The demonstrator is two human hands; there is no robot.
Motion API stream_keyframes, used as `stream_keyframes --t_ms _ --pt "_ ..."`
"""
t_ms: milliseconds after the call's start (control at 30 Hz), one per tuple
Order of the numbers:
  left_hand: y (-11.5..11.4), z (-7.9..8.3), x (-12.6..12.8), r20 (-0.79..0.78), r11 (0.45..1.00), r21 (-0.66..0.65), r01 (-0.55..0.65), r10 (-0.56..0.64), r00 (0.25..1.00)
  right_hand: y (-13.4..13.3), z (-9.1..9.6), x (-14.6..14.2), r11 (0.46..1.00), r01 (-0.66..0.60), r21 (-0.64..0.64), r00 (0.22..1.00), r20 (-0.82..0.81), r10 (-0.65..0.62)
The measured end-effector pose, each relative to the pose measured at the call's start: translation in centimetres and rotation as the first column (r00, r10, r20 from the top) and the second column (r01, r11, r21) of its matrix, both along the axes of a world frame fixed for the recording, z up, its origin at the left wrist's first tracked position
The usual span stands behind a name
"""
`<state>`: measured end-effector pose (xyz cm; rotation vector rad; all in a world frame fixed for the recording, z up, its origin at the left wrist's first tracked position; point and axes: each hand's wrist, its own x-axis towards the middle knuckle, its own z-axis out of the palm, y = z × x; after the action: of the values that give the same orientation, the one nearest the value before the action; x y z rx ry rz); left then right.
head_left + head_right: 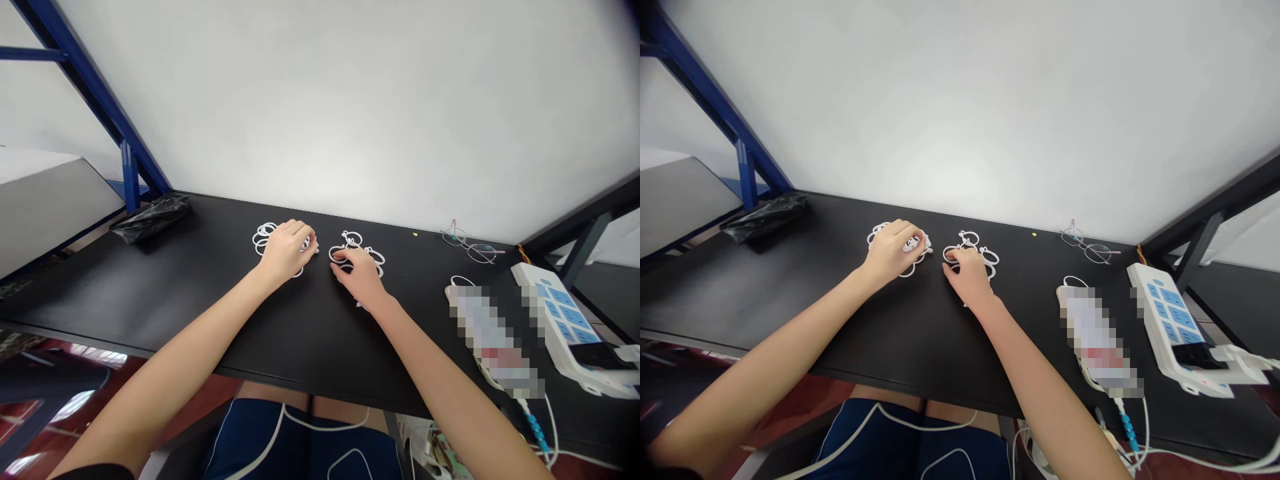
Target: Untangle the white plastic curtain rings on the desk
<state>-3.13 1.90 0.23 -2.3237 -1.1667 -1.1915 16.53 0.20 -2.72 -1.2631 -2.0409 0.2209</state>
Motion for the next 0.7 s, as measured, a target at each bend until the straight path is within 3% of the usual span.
stream_keyframes --t_ms 333,700 --pt "-0.07 -0.38 -0.07 0.051 0.994 -0.111 0.019 -0.014 0.999 0.02 0.11 0.16 1.0 0.004 -0.022 1.0 0.013 -0.004" --pt "-0.07 -0.07 -0.23 0.059 0.992 -0.129 0.01 -0.002 0.998 0.03 0.07 0.19 1.0 -0.005 -0.024 1.0 -0.021 0.004"
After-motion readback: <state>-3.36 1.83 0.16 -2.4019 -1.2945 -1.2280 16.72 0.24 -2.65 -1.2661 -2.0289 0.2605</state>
